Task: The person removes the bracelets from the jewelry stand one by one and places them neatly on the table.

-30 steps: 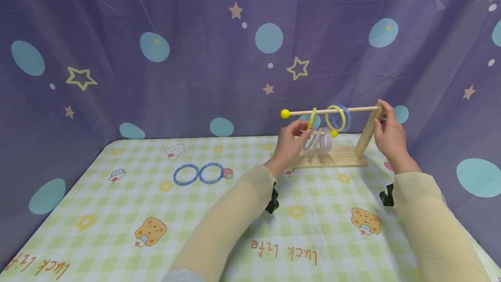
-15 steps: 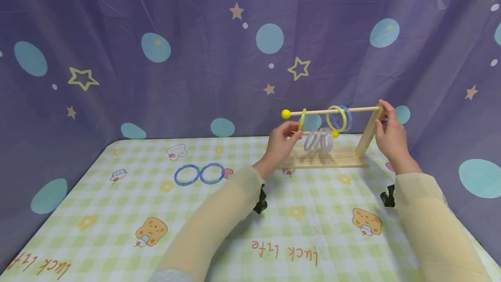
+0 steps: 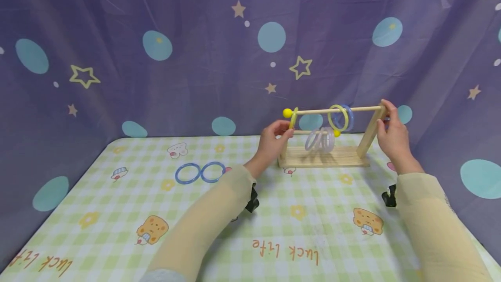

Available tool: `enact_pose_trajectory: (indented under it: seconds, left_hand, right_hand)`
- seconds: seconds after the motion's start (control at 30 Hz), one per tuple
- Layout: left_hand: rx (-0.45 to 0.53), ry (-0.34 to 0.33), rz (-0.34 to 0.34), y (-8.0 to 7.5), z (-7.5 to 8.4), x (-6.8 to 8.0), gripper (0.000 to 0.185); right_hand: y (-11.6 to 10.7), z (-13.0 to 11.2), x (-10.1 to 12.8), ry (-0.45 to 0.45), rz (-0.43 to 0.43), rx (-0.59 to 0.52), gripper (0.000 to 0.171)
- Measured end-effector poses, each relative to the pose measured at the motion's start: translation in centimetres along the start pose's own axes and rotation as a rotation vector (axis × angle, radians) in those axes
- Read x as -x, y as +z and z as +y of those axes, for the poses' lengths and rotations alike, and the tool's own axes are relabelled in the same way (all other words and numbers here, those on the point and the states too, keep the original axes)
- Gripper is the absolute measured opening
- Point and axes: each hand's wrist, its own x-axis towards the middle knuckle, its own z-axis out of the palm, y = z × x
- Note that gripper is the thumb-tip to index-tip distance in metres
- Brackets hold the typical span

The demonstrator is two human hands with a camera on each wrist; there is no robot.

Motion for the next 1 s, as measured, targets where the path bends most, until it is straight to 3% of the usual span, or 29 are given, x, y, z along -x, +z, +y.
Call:
enact_pose_trajectory:
  seconds: [0.53,1.0]
  left_hand:
    - [-0.011,0.026,0.008,-1.2,0.0,-0.1,0.017]
    - [0.001,0.033,0.015,-3.4,0.7,0.1,0.018]
  right_hand:
    - [0.0,0.1,0.0,0.015,-0.02,0.005,0.055]
    - [-0.2,-0.2,0.0,0.032,-0.032,0.002,0.055]
